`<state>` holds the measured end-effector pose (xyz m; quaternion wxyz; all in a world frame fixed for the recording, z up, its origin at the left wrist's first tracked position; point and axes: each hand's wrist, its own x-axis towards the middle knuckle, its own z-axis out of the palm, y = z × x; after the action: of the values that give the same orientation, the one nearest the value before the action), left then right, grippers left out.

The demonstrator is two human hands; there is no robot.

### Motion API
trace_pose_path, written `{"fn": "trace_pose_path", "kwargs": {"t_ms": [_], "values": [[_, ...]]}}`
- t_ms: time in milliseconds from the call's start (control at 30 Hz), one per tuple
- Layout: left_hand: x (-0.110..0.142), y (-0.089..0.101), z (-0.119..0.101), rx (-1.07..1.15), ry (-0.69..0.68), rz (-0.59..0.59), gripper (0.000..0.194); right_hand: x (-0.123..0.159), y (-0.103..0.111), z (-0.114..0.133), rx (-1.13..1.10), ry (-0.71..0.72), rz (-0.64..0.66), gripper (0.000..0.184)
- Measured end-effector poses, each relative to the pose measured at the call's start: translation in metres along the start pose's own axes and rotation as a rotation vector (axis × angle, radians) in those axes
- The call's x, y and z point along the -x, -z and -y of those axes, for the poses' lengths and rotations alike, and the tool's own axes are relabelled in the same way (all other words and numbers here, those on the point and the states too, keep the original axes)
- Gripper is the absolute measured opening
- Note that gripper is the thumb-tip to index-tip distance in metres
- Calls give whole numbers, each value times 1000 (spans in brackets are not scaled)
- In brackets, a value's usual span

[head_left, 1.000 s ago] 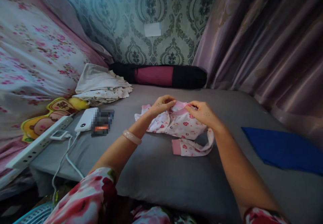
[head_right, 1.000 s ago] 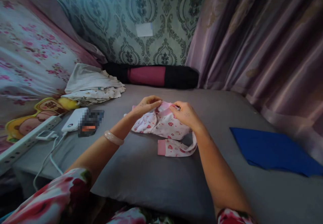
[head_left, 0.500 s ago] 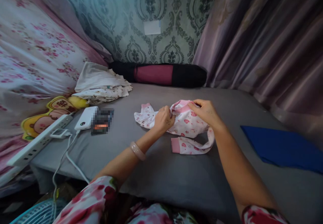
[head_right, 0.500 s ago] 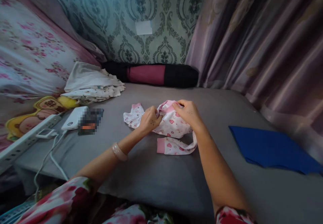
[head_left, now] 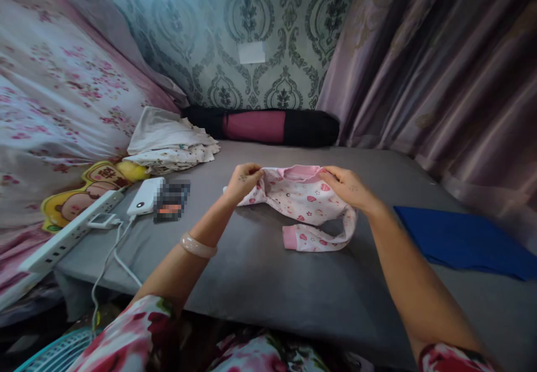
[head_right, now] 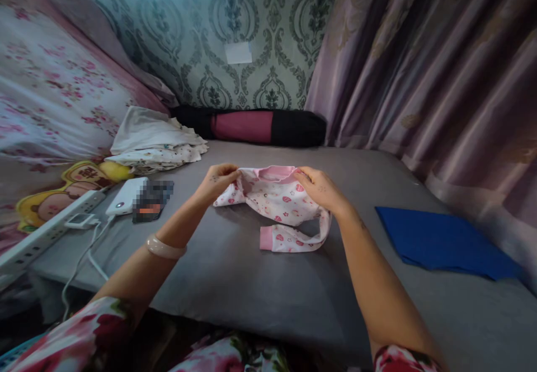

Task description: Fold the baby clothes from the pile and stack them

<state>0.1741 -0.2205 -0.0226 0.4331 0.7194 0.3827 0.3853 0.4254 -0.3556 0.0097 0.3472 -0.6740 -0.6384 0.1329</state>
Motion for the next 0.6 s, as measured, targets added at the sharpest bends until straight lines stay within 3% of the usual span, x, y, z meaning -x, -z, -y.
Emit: {"fn": "trace_pose_path", "kwargs": {"t_ms": [133, 267, 433, 600], "values": [[1, 22, -25, 243, 108, 10, 15, 3, 17, 14, -98, 71, 163, 33], [-3, 44, -52, 321, 145, 64, 12, 4, 35, 25, -184, 10, 171, 36], [-9, 66, -85, 226, 111, 135, 12, -1, 67, 39, -99, -42, 130, 40], [-14, 91, -121, -23, -36, 157, 18, -9, 110, 69, -97, -83, 133, 36]]}}
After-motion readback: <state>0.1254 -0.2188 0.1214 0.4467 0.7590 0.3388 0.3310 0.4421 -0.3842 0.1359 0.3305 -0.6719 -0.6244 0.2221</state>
